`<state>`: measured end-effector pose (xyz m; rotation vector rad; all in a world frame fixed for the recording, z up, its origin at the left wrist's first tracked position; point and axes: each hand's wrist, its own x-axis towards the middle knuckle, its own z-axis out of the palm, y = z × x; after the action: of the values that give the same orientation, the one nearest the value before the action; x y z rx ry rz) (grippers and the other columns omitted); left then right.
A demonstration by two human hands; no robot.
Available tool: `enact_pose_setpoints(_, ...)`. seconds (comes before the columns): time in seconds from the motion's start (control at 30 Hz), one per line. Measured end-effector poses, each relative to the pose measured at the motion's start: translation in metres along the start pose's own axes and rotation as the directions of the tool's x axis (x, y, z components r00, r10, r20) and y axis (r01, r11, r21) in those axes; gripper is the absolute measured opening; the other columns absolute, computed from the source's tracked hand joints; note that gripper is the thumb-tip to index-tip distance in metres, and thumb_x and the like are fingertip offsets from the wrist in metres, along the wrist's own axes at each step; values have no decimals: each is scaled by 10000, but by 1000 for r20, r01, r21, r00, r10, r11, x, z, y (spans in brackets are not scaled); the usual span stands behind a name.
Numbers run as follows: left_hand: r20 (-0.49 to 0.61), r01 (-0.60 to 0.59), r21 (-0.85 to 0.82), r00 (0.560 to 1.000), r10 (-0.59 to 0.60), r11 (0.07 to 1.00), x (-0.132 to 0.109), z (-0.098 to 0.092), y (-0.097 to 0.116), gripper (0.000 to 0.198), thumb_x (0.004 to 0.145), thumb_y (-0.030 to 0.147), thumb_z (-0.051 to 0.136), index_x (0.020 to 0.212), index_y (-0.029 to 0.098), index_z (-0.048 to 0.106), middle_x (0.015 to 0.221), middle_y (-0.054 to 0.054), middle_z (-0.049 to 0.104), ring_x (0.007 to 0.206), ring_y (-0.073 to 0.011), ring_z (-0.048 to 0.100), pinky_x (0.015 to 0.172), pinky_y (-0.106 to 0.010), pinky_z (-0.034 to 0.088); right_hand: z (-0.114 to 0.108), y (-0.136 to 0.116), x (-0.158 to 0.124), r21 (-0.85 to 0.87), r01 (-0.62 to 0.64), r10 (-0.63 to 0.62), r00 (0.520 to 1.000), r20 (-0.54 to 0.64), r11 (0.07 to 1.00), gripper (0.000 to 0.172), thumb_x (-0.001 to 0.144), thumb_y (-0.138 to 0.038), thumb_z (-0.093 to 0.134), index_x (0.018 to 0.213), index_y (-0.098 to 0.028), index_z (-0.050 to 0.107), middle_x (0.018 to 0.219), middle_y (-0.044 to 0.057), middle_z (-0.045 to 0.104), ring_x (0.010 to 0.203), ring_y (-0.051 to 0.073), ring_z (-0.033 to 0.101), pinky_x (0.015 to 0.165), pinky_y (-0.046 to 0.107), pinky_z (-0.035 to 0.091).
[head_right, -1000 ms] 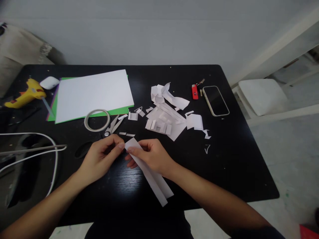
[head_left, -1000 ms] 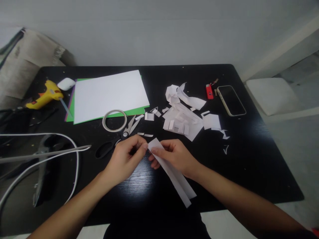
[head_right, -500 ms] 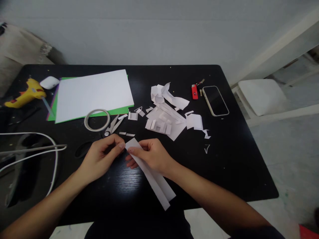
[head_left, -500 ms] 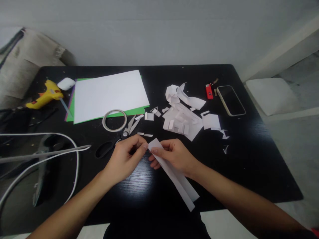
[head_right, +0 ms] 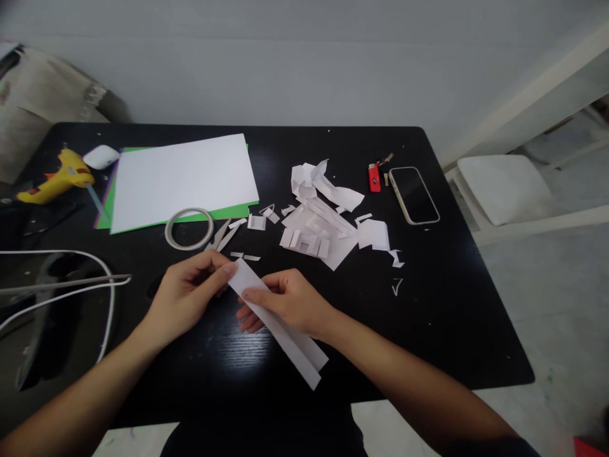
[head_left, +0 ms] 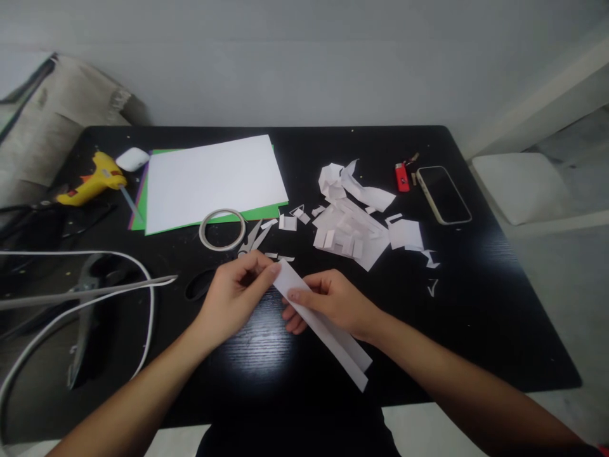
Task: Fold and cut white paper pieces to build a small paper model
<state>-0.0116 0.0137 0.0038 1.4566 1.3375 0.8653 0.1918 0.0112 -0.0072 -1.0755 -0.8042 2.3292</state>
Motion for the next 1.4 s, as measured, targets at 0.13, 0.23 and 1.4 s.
enact_pose_setpoints(0.13,-67,18,20,998,-17,1000,4,-7,0,247,927,298,659,710,180,650,581,42,533,549,-103,478,530,-218,393,-1,-2,-1,-12,-18,18,1000,16,1000,360,847,-432,863,893,-87,770,788,81,805,667,162,783,647,266,655)
enact_pose_setpoints(0.23,-95,28,26,995,-26,999,6,-10,-2,244,913,286,660,693,182,651,568,39,542,540,-102,481,528,-216,395,-2,-1,-1,-6,-27,27,999,32,1000,355,851,-430,859,874,-88,765,780,77,803,657,158,780,639,259,652)
enact_pose_setpoints(1.4,134,319,-353,947,-290,879,5,-4,-7,223,859,334,834,741,150,791,633,-44,763,539,-134,720,558,-211,617,0,4,1,-81,115,-117,993,-27,990,359,851,-452,851,906,-104,778,813,65,799,673,151,776,637,258,643)
